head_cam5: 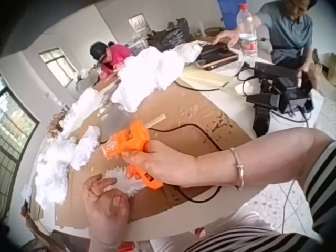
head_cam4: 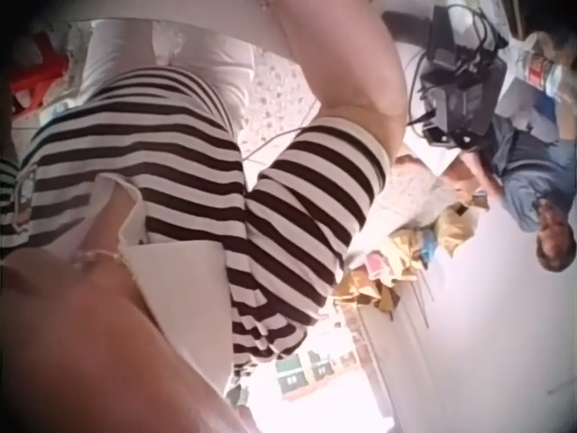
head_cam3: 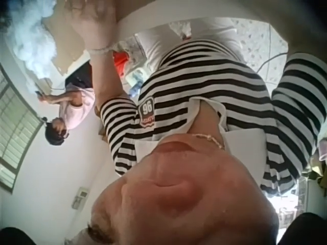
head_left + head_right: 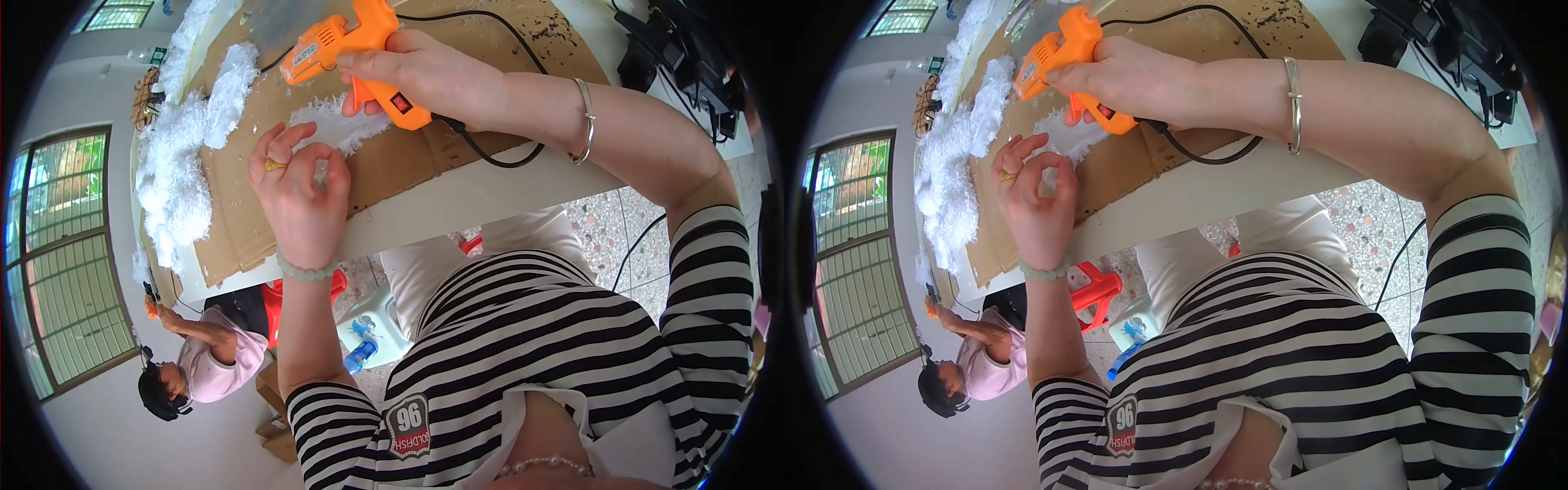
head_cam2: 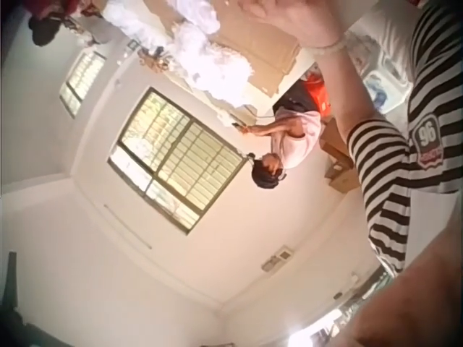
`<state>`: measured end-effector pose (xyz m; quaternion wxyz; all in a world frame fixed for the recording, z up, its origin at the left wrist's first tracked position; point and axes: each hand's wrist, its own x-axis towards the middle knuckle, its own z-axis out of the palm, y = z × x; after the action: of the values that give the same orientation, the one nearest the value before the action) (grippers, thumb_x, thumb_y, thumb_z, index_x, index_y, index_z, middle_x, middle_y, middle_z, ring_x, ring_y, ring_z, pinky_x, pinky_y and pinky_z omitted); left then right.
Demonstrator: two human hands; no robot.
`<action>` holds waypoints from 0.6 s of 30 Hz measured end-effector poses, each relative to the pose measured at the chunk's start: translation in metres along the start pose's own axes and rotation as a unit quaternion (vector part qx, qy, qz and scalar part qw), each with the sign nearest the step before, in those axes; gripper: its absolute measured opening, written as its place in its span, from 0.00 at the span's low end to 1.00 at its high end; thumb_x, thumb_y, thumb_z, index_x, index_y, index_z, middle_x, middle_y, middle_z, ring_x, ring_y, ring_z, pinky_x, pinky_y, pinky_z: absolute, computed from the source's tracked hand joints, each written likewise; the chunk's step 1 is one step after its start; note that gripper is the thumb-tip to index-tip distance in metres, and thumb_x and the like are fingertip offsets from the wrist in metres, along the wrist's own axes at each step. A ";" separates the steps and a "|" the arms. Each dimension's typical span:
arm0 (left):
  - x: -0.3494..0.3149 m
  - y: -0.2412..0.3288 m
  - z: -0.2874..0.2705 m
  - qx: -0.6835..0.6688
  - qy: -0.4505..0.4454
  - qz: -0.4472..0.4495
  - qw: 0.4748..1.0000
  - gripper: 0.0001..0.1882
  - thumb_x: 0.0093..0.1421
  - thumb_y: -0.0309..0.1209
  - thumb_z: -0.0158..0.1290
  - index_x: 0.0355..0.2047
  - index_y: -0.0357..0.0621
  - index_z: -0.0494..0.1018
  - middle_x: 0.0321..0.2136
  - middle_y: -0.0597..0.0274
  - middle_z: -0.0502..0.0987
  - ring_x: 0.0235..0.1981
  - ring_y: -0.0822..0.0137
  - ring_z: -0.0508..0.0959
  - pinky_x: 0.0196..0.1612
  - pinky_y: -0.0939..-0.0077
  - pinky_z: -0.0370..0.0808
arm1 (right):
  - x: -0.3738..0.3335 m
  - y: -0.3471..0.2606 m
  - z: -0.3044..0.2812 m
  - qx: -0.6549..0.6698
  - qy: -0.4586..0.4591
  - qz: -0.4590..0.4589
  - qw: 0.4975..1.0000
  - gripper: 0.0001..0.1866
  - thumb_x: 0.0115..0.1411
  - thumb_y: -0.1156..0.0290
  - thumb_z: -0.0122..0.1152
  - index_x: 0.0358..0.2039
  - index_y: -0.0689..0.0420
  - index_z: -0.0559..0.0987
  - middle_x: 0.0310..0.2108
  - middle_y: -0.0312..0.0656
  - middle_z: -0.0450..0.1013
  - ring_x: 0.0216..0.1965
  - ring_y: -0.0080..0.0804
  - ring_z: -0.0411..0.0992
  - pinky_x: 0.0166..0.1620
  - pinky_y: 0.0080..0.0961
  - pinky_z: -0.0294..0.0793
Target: Gluing white fiberfill onto a cardboard sheet using a hot glue gun.
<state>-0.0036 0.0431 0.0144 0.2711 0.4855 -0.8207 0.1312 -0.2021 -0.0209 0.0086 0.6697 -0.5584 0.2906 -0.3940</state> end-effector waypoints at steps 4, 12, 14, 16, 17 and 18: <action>0.000 -0.016 0.007 0.015 0.006 -0.011 1.000 0.08 0.42 0.20 0.57 0.25 0.44 0.74 0.35 0.59 0.76 0.45 0.52 0.72 0.52 0.62 0.64 | -0.001 -0.001 -0.001 0.000 -0.021 -0.005 1.000 0.23 0.63 0.53 0.49 0.44 0.63 0.71 0.33 0.40 0.75 0.35 0.20 0.70 0.41 0.19 0.71; 0.000 -0.012 -0.003 -0.070 0.045 -0.046 0.995 0.12 0.44 0.22 0.59 0.31 0.44 0.73 0.35 0.57 0.76 0.44 0.52 0.72 0.53 0.59 0.63 | 0.000 0.002 -0.001 -0.014 -0.009 -0.011 1.000 0.24 0.64 0.53 0.49 0.46 0.64 0.70 0.34 0.39 0.75 0.33 0.21 0.68 0.39 0.20 0.69; 0.004 -0.005 -0.003 -0.060 0.034 -0.021 0.997 0.13 0.44 0.22 0.60 0.32 0.45 0.73 0.36 0.57 0.75 0.45 0.52 0.72 0.53 0.59 0.63 | -0.003 -0.003 -0.003 -0.025 -0.010 0.002 1.000 0.24 0.63 0.53 0.49 0.46 0.64 0.70 0.34 0.39 0.75 0.33 0.21 0.69 0.39 0.19 0.69; 0.007 -0.006 -0.001 -0.050 0.023 0.003 0.999 0.14 0.44 0.23 0.61 0.32 0.45 0.72 0.37 0.57 0.75 0.45 0.51 0.71 0.54 0.58 0.62 | -0.003 -0.003 -0.002 -0.036 -0.012 0.015 0.999 0.25 0.63 0.53 0.50 0.47 0.64 0.70 0.34 0.39 0.75 0.34 0.20 0.69 0.40 0.19 0.70; 0.009 -0.009 0.002 -0.036 0.015 0.002 0.999 0.14 0.43 0.24 0.62 0.32 0.45 0.73 0.37 0.57 0.75 0.46 0.52 0.71 0.54 0.58 0.63 | -0.002 -0.002 -0.001 -0.026 -0.013 0.007 1.000 0.25 0.63 0.52 0.50 0.46 0.64 0.70 0.34 0.40 0.75 0.34 0.20 0.69 0.40 0.19 0.70; 0.011 -0.012 0.005 -0.023 0.006 0.001 1.000 0.15 0.42 0.25 0.63 0.32 0.45 0.73 0.38 0.58 0.75 0.46 0.52 0.71 0.54 0.59 0.63 | -0.001 -0.001 0.000 -0.016 -0.013 0.000 1.000 0.25 0.63 0.52 0.50 0.46 0.64 0.70 0.34 0.40 0.75 0.33 0.20 0.69 0.40 0.18 0.70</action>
<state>0.0011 0.0272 0.0159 0.2875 0.4776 -0.8222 0.1151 -0.2030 -0.0203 0.0094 0.6644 -0.5742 0.2883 -0.3817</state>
